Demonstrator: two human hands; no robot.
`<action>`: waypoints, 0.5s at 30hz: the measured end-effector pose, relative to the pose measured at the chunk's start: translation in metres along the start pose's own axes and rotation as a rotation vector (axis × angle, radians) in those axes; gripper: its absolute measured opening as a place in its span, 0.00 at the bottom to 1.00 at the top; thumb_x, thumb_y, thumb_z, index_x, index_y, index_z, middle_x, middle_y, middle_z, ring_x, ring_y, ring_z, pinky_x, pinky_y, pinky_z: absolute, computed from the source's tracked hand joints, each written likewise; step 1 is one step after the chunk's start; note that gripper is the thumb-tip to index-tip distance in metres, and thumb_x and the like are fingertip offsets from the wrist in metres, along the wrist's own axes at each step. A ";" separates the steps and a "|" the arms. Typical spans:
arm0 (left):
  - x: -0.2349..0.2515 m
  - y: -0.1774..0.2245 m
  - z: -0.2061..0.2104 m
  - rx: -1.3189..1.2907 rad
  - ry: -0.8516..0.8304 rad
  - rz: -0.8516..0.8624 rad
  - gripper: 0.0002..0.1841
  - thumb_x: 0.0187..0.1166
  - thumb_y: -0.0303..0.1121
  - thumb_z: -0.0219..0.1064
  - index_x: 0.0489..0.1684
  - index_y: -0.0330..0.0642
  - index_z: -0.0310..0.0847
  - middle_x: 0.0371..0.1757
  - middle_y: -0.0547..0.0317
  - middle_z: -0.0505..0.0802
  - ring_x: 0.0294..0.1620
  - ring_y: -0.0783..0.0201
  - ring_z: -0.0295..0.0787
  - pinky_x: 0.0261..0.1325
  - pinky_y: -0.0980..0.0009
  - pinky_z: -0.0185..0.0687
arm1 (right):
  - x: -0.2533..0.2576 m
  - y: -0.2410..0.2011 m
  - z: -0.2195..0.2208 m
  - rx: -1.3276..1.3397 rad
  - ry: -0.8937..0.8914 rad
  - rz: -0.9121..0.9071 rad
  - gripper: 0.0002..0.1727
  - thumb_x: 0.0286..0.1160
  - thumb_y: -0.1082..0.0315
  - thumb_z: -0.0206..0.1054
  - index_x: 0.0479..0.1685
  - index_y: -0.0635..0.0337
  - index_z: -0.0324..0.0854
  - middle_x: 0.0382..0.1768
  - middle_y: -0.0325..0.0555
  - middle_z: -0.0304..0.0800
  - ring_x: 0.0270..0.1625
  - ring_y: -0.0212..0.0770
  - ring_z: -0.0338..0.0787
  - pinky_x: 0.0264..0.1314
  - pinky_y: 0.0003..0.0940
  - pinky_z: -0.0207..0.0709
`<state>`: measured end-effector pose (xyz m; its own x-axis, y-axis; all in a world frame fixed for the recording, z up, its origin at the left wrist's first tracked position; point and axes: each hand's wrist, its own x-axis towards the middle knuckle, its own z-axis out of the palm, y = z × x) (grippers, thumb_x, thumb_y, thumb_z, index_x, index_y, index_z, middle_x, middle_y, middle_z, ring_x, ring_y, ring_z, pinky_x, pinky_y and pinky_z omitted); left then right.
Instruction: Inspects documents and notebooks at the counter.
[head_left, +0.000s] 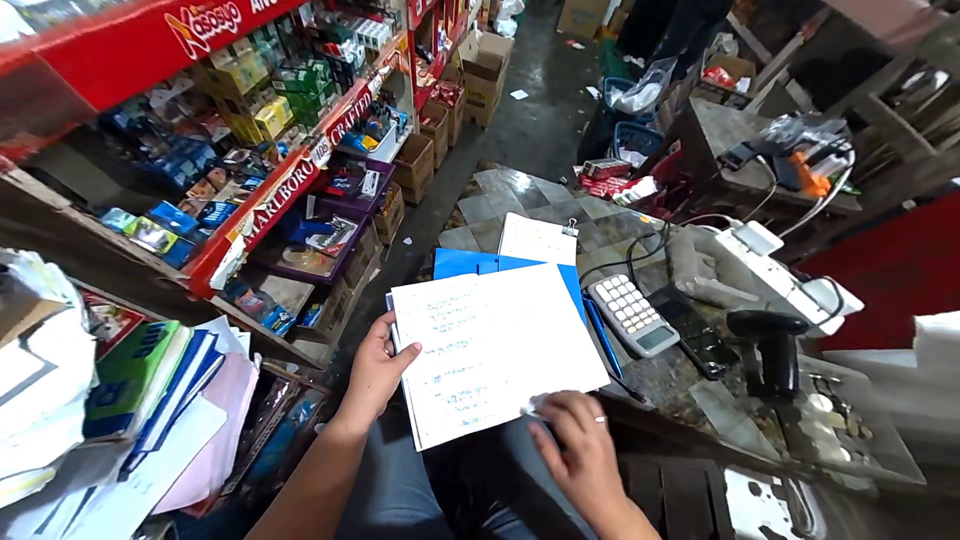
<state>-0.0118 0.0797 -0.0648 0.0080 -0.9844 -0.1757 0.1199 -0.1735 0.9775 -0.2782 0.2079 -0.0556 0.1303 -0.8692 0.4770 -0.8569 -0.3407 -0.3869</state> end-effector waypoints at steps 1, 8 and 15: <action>0.000 0.000 0.000 -0.006 0.001 -0.003 0.31 0.72 0.12 0.68 0.78 0.32 0.66 0.59 0.47 0.90 0.50 0.65 0.95 0.51 0.72 0.93 | 0.001 0.005 -0.004 -0.102 -0.019 0.115 0.27 0.82 0.43 0.61 0.55 0.58 0.91 0.60 0.61 0.90 0.69 0.66 0.84 0.71 0.65 0.73; 0.002 0.001 -0.002 -0.004 -0.003 -0.015 0.35 0.73 0.11 0.66 0.83 0.35 0.61 0.65 0.46 0.89 0.55 0.64 0.94 0.55 0.69 0.92 | -0.009 0.021 -0.007 -0.393 -0.220 0.357 0.48 0.76 0.22 0.41 0.84 0.45 0.75 0.85 0.73 0.64 0.86 0.87 0.54 0.72 0.94 0.39; 0.003 0.000 -0.003 -0.012 0.000 -0.011 0.35 0.73 0.10 0.64 0.84 0.35 0.60 0.64 0.47 0.89 0.55 0.64 0.94 0.55 0.70 0.92 | -0.008 0.021 -0.007 -0.398 -0.260 0.365 0.46 0.77 0.23 0.40 0.84 0.40 0.75 0.86 0.71 0.63 0.87 0.85 0.54 0.73 0.93 0.40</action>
<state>-0.0085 0.0772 -0.0653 0.0062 -0.9825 -0.1861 0.1321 -0.1836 0.9741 -0.3007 0.2105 -0.0617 -0.1334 -0.9810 0.1408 -0.9836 0.1137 -0.1398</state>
